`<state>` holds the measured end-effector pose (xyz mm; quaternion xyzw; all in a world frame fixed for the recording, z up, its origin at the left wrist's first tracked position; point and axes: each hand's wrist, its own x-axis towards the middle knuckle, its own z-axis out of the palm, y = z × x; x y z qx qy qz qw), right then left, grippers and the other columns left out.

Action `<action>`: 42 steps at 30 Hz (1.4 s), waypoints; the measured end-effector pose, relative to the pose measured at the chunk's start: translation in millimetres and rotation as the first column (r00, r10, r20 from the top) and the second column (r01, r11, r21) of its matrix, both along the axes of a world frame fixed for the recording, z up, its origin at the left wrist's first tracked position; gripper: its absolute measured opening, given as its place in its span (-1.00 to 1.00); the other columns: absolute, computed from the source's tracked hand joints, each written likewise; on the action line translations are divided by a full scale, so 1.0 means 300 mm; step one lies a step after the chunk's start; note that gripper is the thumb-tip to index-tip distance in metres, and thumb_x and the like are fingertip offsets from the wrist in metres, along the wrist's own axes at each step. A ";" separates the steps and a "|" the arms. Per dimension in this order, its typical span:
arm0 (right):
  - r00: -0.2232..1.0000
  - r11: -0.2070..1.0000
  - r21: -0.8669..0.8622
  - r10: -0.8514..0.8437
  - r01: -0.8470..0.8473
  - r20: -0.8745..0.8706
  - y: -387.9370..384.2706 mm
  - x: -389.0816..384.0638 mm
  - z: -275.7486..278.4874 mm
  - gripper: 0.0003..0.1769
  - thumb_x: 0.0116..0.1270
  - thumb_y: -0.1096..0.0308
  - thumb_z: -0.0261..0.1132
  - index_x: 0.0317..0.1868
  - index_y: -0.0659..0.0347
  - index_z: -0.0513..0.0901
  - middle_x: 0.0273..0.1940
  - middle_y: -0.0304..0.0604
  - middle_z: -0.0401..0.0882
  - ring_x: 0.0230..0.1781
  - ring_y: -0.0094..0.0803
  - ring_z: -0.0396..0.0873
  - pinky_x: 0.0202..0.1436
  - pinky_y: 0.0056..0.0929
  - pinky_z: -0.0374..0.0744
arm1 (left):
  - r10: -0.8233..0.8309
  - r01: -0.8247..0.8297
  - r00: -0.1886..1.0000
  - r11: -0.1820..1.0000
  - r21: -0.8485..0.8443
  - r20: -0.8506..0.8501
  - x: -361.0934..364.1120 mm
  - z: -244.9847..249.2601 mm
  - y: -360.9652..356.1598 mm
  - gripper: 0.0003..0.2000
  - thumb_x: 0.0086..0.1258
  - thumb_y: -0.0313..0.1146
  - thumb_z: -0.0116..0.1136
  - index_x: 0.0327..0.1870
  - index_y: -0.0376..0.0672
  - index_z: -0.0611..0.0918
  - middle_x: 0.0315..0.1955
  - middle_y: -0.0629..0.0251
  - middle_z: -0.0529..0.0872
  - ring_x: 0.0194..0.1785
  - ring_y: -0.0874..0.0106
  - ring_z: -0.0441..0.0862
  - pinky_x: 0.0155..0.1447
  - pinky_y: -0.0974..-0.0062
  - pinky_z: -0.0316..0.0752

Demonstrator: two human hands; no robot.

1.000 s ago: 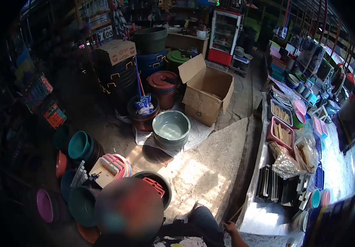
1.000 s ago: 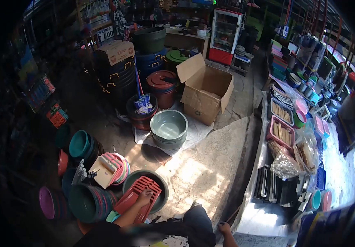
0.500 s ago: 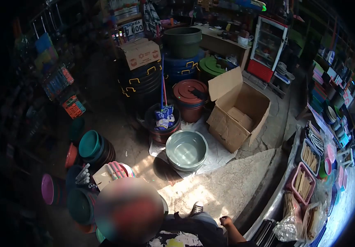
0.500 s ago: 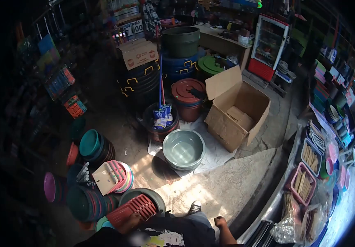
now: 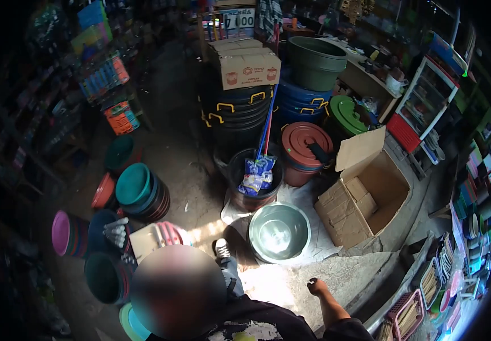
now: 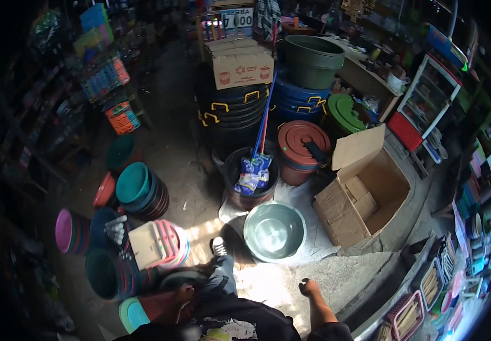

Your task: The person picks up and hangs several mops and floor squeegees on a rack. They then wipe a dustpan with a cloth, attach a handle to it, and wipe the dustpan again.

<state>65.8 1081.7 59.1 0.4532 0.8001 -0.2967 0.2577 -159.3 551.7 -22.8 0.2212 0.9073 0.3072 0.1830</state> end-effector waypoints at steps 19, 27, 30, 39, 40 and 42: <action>0.955 0.974 -0.173 -0.182 0.144 -0.234 -0.099 -1.124 0.159 -0.50 0.24 0.10 0.28 0.07 0.29 0.58 -0.19 0.12 0.68 -0.13 -0.13 0.65 -0.06 -0.36 0.55 | 0.009 -0.057 0.969 0.980 0.189 0.247 -1.462 0.376 0.692 -0.74 0.30 -0.33 0.16 -0.03 -0.20 0.58 -0.27 0.06 0.71 -0.17 0.26 0.68 -0.04 0.38 0.54; 0.932 0.917 -0.298 -0.322 0.264 -0.164 0.024 -1.491 0.050 -0.48 0.28 0.06 0.22 0.14 0.24 0.54 -0.08 0.13 0.64 -0.04 -0.08 0.61 0.06 -0.33 0.52 | -0.151 0.079 0.915 0.976 0.201 0.374 -1.684 0.437 0.989 -0.73 0.37 -0.31 0.13 0.03 -0.19 0.56 -0.14 0.13 0.69 -0.06 0.31 0.65 0.05 0.43 0.51; 0.938 0.922 -0.295 -0.307 0.250 -0.163 0.138 -1.687 0.034 -0.48 0.28 0.10 0.21 0.13 0.28 0.53 -0.07 0.17 0.63 0.00 -0.08 0.60 0.10 -0.28 0.51 | -0.161 0.112 0.901 0.984 0.141 0.403 -1.820 0.469 1.118 -0.73 0.37 -0.30 0.13 0.03 -0.19 0.56 -0.12 0.16 0.68 -0.04 0.32 0.64 0.06 0.43 0.51; 0.868 0.908 -0.260 -0.400 0.329 -0.296 0.480 -2.268 -0.273 -0.32 0.17 0.05 0.29 0.18 0.36 0.43 -0.03 0.23 0.58 0.06 0.03 0.54 0.15 -0.21 0.48 | -0.171 0.066 0.854 0.972 0.223 0.492 -2.114 0.390 1.510 -0.73 0.37 -0.34 0.15 0.04 -0.23 0.55 -0.10 0.19 0.66 -0.03 0.40 0.61 0.06 0.48 0.47; 0.852 0.873 -0.334 -0.449 0.355 -0.269 0.534 -2.345 -0.272 -0.27 0.16 0.04 0.30 0.23 0.36 0.37 -0.01 0.26 0.56 0.09 0.04 0.52 0.17 -0.19 0.46 | -0.171 0.080 0.854 0.976 0.202 0.491 -2.140 0.397 1.549 -0.73 0.37 -0.34 0.15 0.04 -0.23 0.55 -0.10 0.19 0.66 -0.03 0.40 0.61 0.06 0.48 0.47; 0.857 0.901 -0.257 -0.417 0.348 -0.303 0.623 -2.478 -0.321 -0.17 0.17 0.02 0.30 0.32 0.35 0.24 0.11 0.31 0.46 0.15 0.09 0.45 0.22 -0.15 0.42 | -0.180 0.102 0.856 0.978 0.183 0.485 -2.177 0.405 1.621 -0.71 0.37 -0.35 0.15 0.06 -0.22 0.54 -0.10 0.18 0.66 -0.03 0.41 0.60 0.06 0.49 0.47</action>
